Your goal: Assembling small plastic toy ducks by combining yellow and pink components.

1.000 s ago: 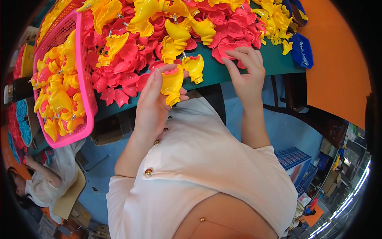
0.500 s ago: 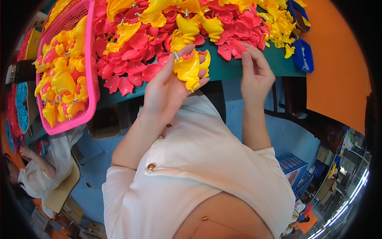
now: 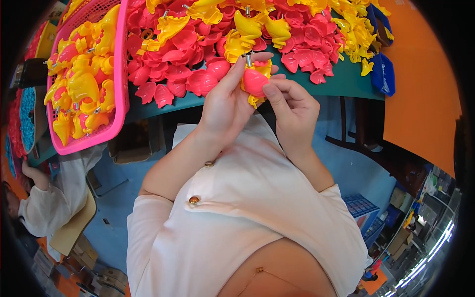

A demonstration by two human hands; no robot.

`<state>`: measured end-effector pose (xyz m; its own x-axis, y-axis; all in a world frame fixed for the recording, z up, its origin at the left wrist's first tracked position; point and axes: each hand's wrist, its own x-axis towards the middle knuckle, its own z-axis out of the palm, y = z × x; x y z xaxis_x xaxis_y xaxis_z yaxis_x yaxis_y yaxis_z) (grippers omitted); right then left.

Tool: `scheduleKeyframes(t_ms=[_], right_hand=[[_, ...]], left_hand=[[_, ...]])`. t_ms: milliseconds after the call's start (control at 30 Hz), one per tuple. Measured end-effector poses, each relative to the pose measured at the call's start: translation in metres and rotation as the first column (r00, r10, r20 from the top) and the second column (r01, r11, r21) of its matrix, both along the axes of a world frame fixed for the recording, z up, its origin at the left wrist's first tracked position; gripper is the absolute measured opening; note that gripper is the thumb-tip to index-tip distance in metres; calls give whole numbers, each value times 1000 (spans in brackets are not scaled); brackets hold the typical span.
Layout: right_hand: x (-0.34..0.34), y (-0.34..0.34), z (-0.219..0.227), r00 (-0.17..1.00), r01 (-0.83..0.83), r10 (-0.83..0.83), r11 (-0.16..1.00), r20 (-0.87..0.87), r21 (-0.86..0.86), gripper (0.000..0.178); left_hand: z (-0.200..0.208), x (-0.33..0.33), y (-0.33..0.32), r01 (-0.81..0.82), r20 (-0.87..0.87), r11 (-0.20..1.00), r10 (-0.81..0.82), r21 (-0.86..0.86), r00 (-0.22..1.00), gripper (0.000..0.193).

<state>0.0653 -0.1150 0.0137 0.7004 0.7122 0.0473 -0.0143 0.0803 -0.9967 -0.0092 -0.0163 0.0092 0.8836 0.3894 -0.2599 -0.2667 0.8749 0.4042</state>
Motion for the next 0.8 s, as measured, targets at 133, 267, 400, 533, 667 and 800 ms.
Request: scheduleKeyframes(t_ms=[133, 267, 400, 533, 667, 800], right_hand=[[-5, 2, 0, 989, 63, -54, 996, -139, 64, 16], [2, -5, -3, 1000, 22, -22, 1000, -8, -13, 14], [12, -10, -3, 937, -6, 62, 987, 344, -160, 11], [4, -12, -5, 986, 163, -163, 986, -18, -28, 13], [4, -13, 1, 974, 223, -213, 959, -70, 174, 15], [8, -13, 3, 975, 223, -220, 965, -43, 140, 16]], left_hand=[[2, 2, 1, 39, 23, 999, -38, -37, 999, 44], [3, 3, 5, 61, 11, 997, -61, -54, 998, 44], [-6, 8, 2, 73, 22, 995, -72, -69, 997, 44], [0, 13, -9, 71, 28, 997, -72, 20, 997, 44], [10, 22, -8, 97, 118, 995, -98, 11, 988, 44], [9, 25, -8, 130, 111, 991, -134, 36, 985, 44]])
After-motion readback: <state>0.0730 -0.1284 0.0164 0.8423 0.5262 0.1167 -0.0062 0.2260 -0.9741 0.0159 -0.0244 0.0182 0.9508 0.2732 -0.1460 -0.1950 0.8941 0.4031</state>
